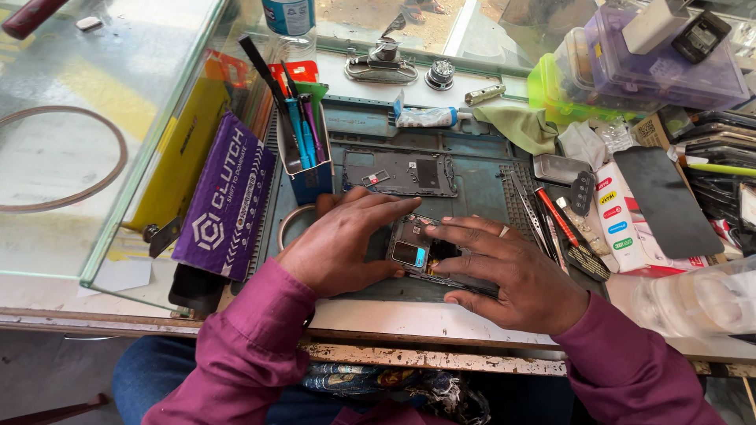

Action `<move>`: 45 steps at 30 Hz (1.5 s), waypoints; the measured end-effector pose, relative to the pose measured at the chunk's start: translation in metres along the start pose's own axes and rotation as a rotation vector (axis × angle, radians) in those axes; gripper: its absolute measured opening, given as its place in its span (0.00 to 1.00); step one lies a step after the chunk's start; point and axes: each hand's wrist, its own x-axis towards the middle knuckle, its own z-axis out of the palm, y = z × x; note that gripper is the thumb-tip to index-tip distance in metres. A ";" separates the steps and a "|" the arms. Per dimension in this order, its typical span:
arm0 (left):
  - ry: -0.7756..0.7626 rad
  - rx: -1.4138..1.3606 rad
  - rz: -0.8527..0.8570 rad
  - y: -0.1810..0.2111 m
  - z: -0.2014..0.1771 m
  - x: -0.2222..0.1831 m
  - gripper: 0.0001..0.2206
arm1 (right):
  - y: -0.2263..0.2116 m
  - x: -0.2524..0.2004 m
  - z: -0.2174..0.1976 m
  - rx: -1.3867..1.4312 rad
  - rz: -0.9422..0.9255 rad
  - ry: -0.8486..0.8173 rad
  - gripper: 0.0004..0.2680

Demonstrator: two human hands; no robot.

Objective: The person disassembles a mobile phone by hand, removing the back cover and disconnecting internal components before applying tape to the internal frame.

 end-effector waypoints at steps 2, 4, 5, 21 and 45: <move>0.009 -0.003 0.017 0.000 0.000 -0.001 0.39 | 0.002 0.000 0.000 0.015 0.005 -0.001 0.14; 0.019 -0.007 0.034 -0.001 0.001 -0.001 0.40 | 0.003 0.000 0.000 0.039 -0.008 -0.007 0.14; 0.018 -0.004 0.022 -0.001 0.002 -0.001 0.40 | 0.003 0.000 0.001 0.041 -0.006 -0.006 0.14; 0.034 -0.051 -0.013 -0.003 0.004 -0.003 0.41 | 0.007 0.005 -0.002 -0.016 -0.053 -0.003 0.12; 0.018 -0.090 -0.026 -0.005 0.001 -0.004 0.40 | 0.016 0.020 -0.012 -0.102 -0.144 -0.117 0.11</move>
